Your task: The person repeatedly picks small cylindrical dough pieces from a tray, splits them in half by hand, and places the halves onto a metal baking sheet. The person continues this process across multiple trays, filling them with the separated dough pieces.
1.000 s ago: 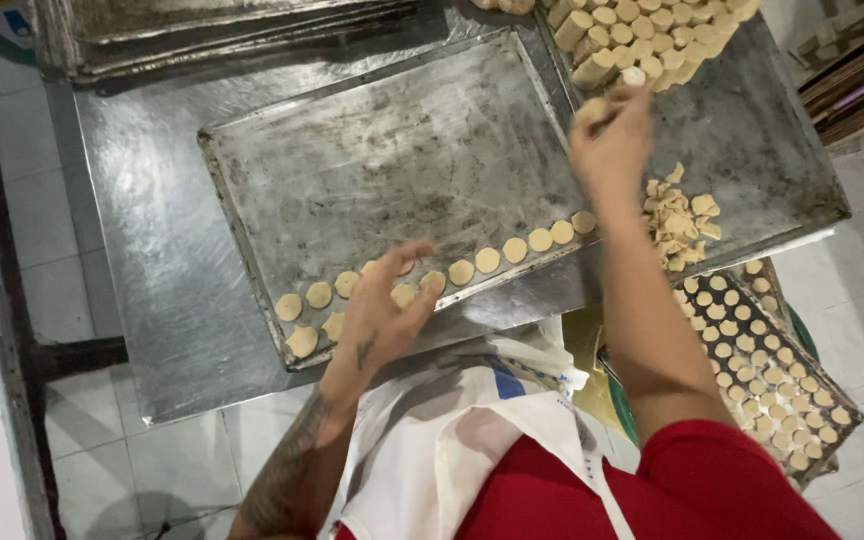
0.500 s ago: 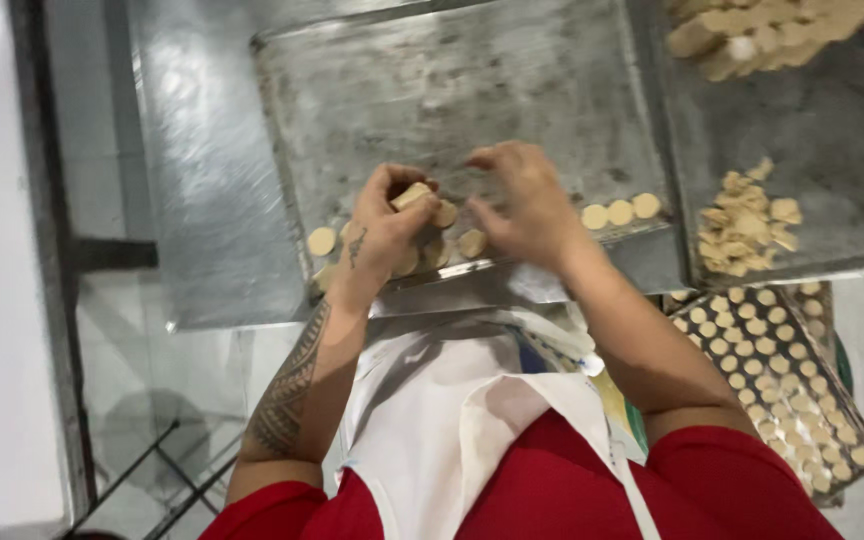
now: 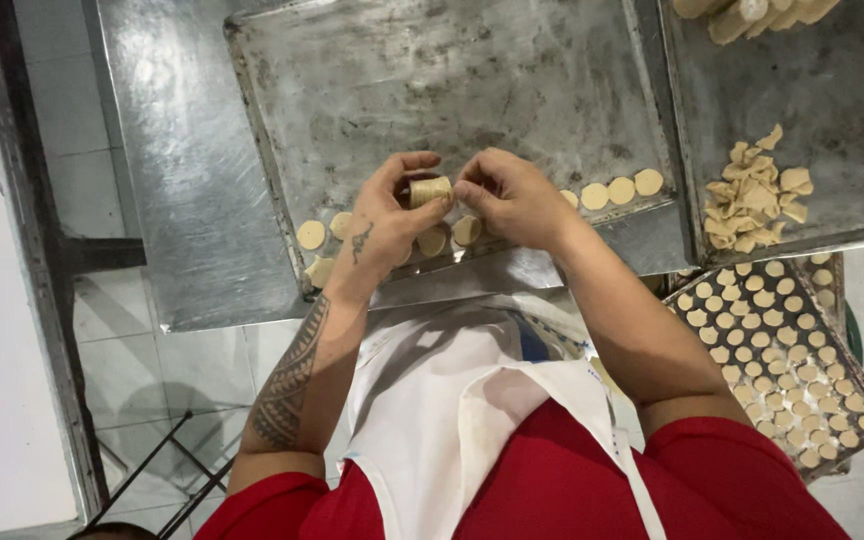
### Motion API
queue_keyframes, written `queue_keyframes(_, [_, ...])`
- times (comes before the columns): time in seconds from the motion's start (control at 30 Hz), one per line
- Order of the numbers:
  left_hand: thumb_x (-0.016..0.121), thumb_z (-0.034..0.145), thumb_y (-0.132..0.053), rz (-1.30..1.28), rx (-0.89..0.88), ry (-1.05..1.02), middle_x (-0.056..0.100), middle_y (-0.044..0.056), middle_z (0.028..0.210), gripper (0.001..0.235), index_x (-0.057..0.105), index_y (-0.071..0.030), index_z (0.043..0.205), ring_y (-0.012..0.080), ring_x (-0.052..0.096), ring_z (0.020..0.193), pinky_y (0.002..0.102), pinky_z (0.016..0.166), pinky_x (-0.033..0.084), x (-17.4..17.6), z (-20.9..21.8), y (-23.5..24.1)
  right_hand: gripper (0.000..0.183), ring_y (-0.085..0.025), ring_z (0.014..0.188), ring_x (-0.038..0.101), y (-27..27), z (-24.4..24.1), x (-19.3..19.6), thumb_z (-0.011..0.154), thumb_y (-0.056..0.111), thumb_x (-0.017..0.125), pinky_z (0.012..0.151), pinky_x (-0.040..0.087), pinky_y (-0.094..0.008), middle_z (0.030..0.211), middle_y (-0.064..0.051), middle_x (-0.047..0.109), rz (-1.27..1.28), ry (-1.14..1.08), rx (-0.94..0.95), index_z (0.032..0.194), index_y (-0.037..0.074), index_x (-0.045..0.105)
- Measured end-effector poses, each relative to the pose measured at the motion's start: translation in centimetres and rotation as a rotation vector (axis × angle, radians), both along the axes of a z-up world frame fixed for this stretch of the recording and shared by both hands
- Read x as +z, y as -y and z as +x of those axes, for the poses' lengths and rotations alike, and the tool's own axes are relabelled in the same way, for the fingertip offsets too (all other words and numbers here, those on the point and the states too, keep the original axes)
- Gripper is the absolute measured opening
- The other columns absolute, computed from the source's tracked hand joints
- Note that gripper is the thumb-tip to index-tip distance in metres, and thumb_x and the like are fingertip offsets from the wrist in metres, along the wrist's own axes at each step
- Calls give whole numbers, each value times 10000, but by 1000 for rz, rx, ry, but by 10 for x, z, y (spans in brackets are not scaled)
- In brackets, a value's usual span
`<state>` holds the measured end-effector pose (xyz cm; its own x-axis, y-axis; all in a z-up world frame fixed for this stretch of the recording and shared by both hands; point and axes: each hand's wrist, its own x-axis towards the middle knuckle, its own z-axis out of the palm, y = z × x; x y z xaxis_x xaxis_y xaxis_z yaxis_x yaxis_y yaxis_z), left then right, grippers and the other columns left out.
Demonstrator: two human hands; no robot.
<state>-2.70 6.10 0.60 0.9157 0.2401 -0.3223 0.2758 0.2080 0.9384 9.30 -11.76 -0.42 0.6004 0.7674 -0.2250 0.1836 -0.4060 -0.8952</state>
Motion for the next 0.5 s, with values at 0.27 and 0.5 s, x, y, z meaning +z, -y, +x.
queue_keyframes(0.27, [776, 876, -123, -165, -76, 61, 690, 94, 1131, 478, 589, 14, 1295, 149, 682, 1016, 278, 873, 574, 2, -5, -4, 224, -99, 847, 593, 2, 0, -2, 1016, 243, 687, 743, 526, -287, 931, -24, 668, 84, -116, 74, 1061, 24, 674])
queue_keyframes(0.5, [776, 879, -140, 15, -68, 51, 705, 73, 1075, 376, 651, 0, 1204, 128, 694, 971, 261, 835, 588, 7, -6, 2, 214, -73, 824, 648, 2, 0, -3, 1030, 228, 643, 730, 557, -259, 904, -13, 708, 106, -371, 75, 1058, 18, 666])
